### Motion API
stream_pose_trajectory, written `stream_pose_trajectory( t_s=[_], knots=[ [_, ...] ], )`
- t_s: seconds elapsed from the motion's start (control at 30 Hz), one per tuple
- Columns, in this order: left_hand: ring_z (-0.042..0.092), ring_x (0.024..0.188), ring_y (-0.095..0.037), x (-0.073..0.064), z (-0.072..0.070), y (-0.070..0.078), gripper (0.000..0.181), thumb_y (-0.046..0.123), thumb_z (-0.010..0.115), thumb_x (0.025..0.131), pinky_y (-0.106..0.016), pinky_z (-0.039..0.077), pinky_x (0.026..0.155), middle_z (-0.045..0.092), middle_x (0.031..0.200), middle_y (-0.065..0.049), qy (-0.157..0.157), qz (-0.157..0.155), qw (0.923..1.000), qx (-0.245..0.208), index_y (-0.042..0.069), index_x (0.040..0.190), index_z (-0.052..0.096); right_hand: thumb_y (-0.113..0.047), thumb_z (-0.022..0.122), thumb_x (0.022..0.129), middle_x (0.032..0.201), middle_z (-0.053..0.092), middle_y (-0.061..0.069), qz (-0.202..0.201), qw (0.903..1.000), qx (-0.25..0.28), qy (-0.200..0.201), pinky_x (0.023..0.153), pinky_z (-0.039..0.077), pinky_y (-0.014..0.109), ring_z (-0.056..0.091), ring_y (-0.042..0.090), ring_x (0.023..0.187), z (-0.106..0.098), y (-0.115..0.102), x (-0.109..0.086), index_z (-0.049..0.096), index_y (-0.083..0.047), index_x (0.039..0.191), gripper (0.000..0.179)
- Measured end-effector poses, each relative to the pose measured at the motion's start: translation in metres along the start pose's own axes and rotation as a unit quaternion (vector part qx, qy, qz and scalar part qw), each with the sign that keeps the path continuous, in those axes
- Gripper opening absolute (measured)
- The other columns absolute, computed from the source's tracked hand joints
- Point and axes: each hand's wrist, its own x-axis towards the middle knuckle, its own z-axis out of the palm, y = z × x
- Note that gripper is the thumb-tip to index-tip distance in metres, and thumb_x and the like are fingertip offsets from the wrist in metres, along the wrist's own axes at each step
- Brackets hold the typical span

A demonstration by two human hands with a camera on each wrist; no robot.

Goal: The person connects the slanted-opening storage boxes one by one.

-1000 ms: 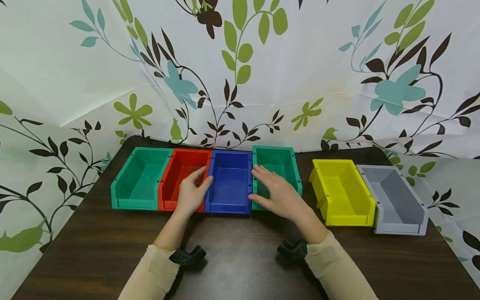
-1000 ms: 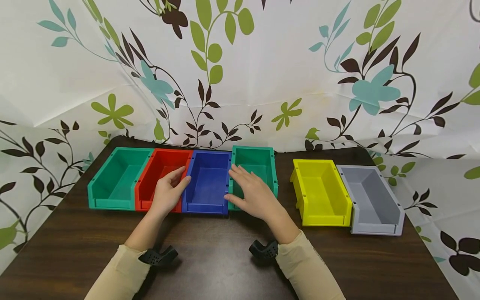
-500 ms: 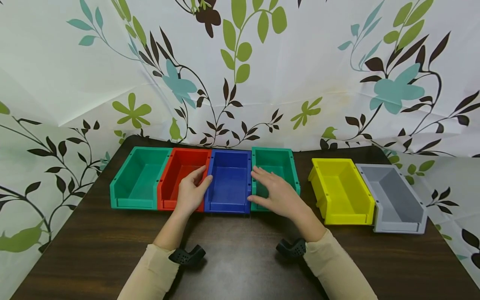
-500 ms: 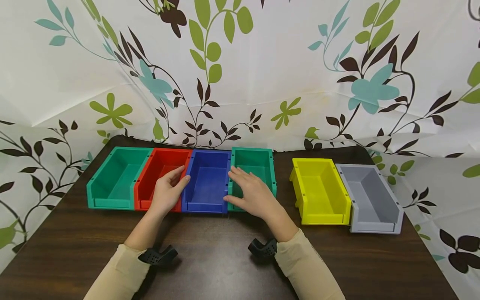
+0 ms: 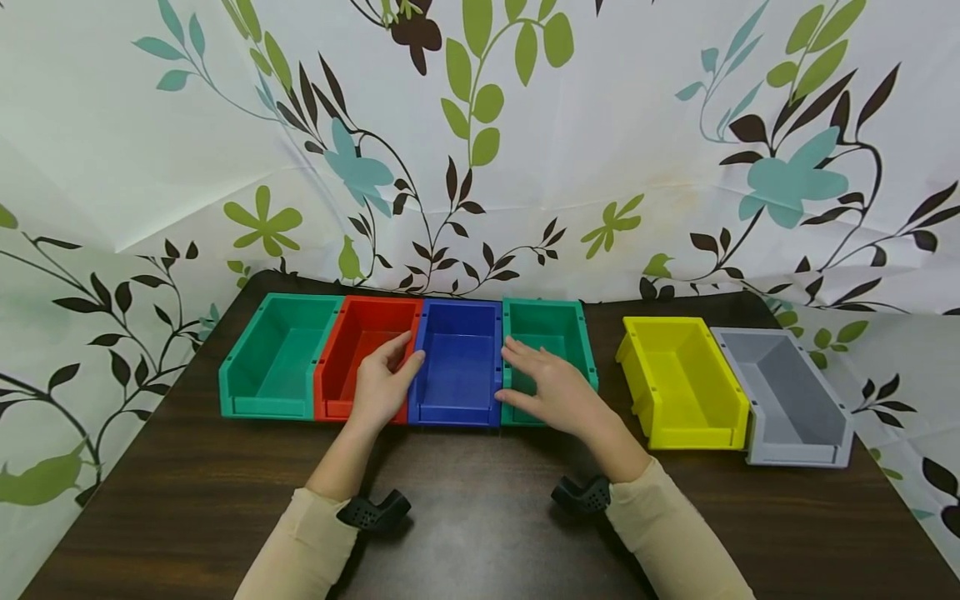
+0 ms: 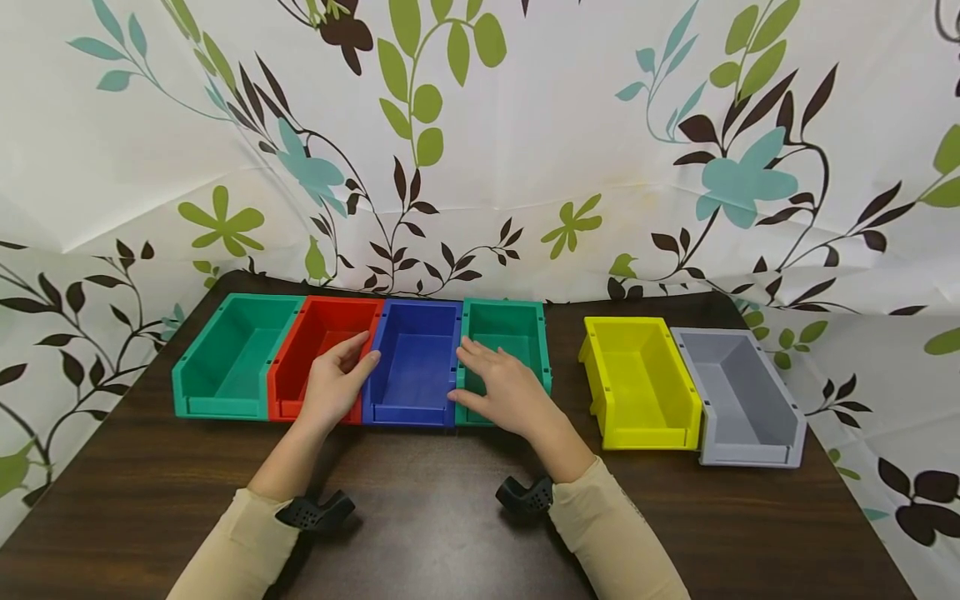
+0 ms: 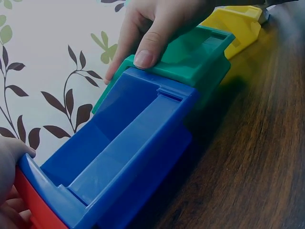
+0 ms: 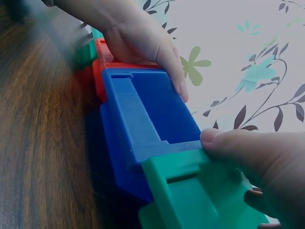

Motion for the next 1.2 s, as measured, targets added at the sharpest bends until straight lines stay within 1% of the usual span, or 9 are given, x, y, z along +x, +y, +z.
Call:
stream_pose_trajectory(
  t_s=[0.27, 0.5, 0.7, 0.8, 0.9, 1.0, 1.1, 1.2],
  knots=[
    [0.049, 0.128, -0.028, 0.001, 0.000, 0.000, 0.050, 0.029, 0.061, 0.092, -0.042, 0.041, 0.105, 0.051, 0.140, -0.011, 0.001, -0.003, 1.0000, 0.001, 0.008, 0.136, 0.051, -0.046, 0.064, 0.085, 0.145, 0.044, 0.010, 0.011, 0.9998, -0.012, -0.012, 0.106, 0.038, 0.046, 0.047, 0.027, 0.130, 0.000, -0.001, 0.001, 0.050, -0.006, 0.137, 0.067],
    [0.050, 0.128, -0.029, 0.001, 0.000, 0.002, 0.050, 0.027, 0.061, 0.092, -0.043, 0.041, 0.104, 0.052, 0.139, -0.013, 0.002, 0.006, 1.0000, 0.001, 0.006, 0.136, 0.051, -0.046, 0.064, 0.085, 0.146, 0.043, 0.009, 0.018, 0.9995, -0.010, -0.023, 0.106, 0.037, 0.047, 0.047, 0.025, 0.130, 0.000, -0.001, 0.002, 0.049, -0.006, 0.137, 0.067],
    [0.051, 0.126, -0.029, 0.001, 0.001, -0.001, 0.049, 0.026, 0.061, 0.092, -0.043, 0.042, 0.103, 0.052, 0.138, -0.013, 0.003, 0.009, 0.9999, 0.011, 0.006, 0.136, 0.051, -0.046, 0.063, 0.087, 0.147, 0.042, 0.010, 0.016, 0.9991, -0.014, -0.037, 0.109, 0.034, 0.049, 0.042, 0.023, 0.135, 0.000, 0.000, 0.002, 0.048, -0.007, 0.138, 0.067],
    [0.054, 0.123, -0.029, -0.001, 0.002, 0.000, 0.047, 0.024, 0.060, 0.092, -0.044, 0.044, 0.101, 0.055, 0.135, -0.015, 0.016, 0.026, 0.9989, 0.035, 0.004, 0.134, 0.053, -0.046, 0.062, 0.088, 0.148, 0.040, 0.009, 0.021, 0.9987, 0.000, -0.046, 0.111, 0.031, 0.050, 0.038, 0.026, 0.137, -0.002, 0.000, 0.001, 0.046, -0.009, 0.140, 0.066],
    [0.056, 0.120, -0.031, -0.003, 0.005, 0.002, 0.045, 0.021, 0.059, 0.092, -0.045, 0.046, 0.099, 0.057, 0.133, -0.017, 0.038, 0.057, 0.9955, 0.065, 0.001, 0.132, 0.054, -0.048, 0.060, 0.088, 0.149, 0.039, 0.008, 0.033, 0.9983, 0.013, -0.046, 0.111, 0.032, 0.049, 0.037, 0.029, 0.138, -0.003, 0.000, -0.001, 0.045, -0.011, 0.141, 0.066],
    [0.058, 0.116, -0.032, -0.005, 0.008, 0.004, 0.045, 0.017, 0.059, 0.090, -0.047, 0.049, 0.095, 0.055, 0.134, -0.018, 0.060, 0.090, 0.9903, 0.088, -0.001, 0.131, 0.054, -0.048, 0.060, 0.089, 0.148, 0.040, 0.010, 0.039, 0.9989, 0.022, -0.016, 0.108, 0.035, 0.049, 0.040, 0.031, 0.136, -0.005, 0.003, -0.005, 0.046, -0.012, 0.141, 0.065],
    [0.057, 0.117, -0.033, -0.007, 0.013, 0.008, 0.043, 0.014, 0.060, 0.089, -0.047, 0.048, 0.095, 0.054, 0.134, -0.019, 0.077, 0.127, 0.9840, 0.097, -0.004, 0.129, 0.055, -0.043, 0.062, 0.088, 0.144, 0.046, 0.009, 0.037, 0.9983, 0.021, 0.041, 0.105, 0.039, 0.048, 0.046, 0.029, 0.132, -0.008, 0.009, -0.012, 0.050, -0.011, 0.138, 0.061],
    [0.054, 0.123, -0.034, -0.008, 0.018, 0.013, 0.042, 0.012, 0.060, 0.088, -0.048, 0.045, 0.099, 0.054, 0.134, -0.021, 0.093, 0.171, 0.9747, 0.109, -0.006, 0.126, 0.057, -0.035, 0.066, 0.088, 0.138, 0.053, 0.011, 0.025, 0.9944, 0.017, 0.101, 0.101, 0.044, 0.047, 0.052, 0.029, 0.126, -0.013, 0.017, -0.019, 0.054, -0.008, 0.134, 0.054]
  ],
)
